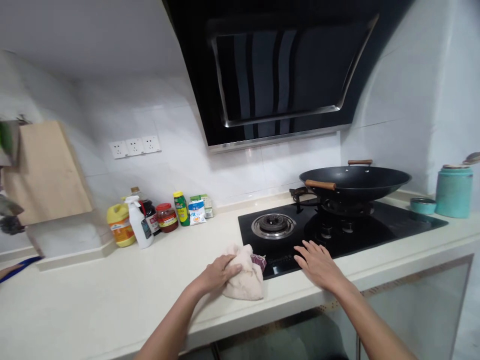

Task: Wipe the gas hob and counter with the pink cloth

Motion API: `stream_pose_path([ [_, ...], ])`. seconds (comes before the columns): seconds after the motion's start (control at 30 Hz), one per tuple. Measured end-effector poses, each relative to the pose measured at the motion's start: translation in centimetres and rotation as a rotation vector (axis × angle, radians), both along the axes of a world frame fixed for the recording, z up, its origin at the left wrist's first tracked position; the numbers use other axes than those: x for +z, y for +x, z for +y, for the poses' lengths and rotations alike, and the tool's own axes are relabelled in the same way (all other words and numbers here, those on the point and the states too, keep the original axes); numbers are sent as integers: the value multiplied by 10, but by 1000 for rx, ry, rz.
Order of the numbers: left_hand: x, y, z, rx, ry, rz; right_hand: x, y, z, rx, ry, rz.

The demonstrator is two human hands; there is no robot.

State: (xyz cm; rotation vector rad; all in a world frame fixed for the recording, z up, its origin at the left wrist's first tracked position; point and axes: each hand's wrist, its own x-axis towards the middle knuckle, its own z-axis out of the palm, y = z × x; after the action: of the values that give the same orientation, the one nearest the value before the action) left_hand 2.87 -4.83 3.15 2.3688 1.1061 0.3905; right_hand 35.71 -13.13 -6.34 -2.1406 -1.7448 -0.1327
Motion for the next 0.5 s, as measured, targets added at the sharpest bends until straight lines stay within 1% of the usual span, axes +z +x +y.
stream_pose_path([
  [0.07, 6, -3, 5, -29, -47, -16, -1, 0, 1, -2, 0, -11],
  [0.17, 10, -11, 16, -7, -73, -19, -2, 0, 2, -9, -4, -39],
  [0.27, 8, -20, 33, 40, -28, -14, -8, 3, 5, -10, -2, -49],
  [0.37, 3, -30, 56, 118, 41, -17, -10, 8, 6, -17, -5, -8],
  [0.43, 0, -39, 73, 191, 78, -30, -3, 6, 4, -8, 7, 58],
  [0.5, -4, -51, 90, 276, 126, -44, 16, -8, 0, 83, 81, 118],
])
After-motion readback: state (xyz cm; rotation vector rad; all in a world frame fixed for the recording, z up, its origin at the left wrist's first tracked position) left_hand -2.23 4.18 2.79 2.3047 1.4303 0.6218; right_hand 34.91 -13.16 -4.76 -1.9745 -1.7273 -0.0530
